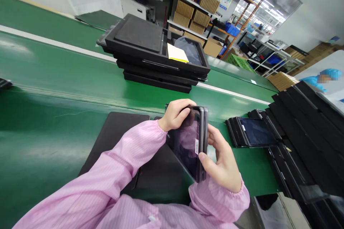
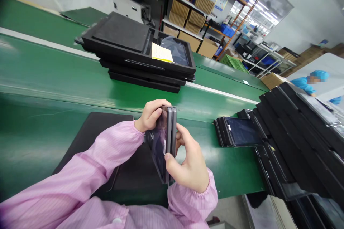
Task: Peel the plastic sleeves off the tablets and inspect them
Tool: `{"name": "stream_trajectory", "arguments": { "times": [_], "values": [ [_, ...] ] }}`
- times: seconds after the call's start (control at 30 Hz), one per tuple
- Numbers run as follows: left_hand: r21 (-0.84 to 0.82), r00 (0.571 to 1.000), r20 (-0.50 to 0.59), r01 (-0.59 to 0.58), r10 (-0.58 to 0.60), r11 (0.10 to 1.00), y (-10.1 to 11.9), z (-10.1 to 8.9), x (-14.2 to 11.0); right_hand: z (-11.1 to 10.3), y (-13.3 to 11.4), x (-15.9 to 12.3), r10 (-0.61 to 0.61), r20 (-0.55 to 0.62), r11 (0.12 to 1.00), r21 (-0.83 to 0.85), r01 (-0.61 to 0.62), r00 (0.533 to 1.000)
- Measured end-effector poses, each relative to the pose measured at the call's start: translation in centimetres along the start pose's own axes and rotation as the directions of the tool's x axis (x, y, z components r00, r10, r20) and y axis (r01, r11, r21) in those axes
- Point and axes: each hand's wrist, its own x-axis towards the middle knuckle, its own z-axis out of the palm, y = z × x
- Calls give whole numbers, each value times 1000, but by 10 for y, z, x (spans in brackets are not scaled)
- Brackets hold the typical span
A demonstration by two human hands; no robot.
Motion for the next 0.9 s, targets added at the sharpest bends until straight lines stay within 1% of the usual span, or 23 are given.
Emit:
{"name": "stream_trajectory", "arguments": {
  "times": [0.1, 0.23, 0.33, 0.43, 0.5, 0.7, 0.83, 0.9],
  "values": [
    [-3, 1000, 4, -26, 26, 1000, 1, 0, 1, 2, 0, 0, 13, -14, 1000, 29, -12, 1000],
    [-39, 997, 37, -60, 61, 997, 3, -1, 2, 10, -4, 3, 64, -91, 995, 79, -57, 994],
    [-89, 994, 72, -70, 77, 994, 4, -1, 2, 21, -6, 7, 95, -195, 992, 101, -77, 976],
    [-99, 996, 83, -35, 44, 995, 3, -1, 2, 29, -6, 11, 107, -322, 994, 57, -93, 941],
    [-98, 997, 75, -18, 25, 995, 2, -1, 1, 31, -5, 12, 103, -355, 995, 51, -91, 929],
    [-100, 997, 75, -27, 35, 995, 3, 0, 2, 29, 0, 8, 101, -312, 991, 120, -67, 945],
    [-101, 994, 92, -43, 52, 994, 4, 0, 1, 26, -2, 5, 61, -240, 995, 88, -41, 969],
    [-102, 994, 94, -49, 59, 994, 4, 0, 1, 25, -3, 4, 53, -225, 998, 52, -42, 973]
  ]
}}
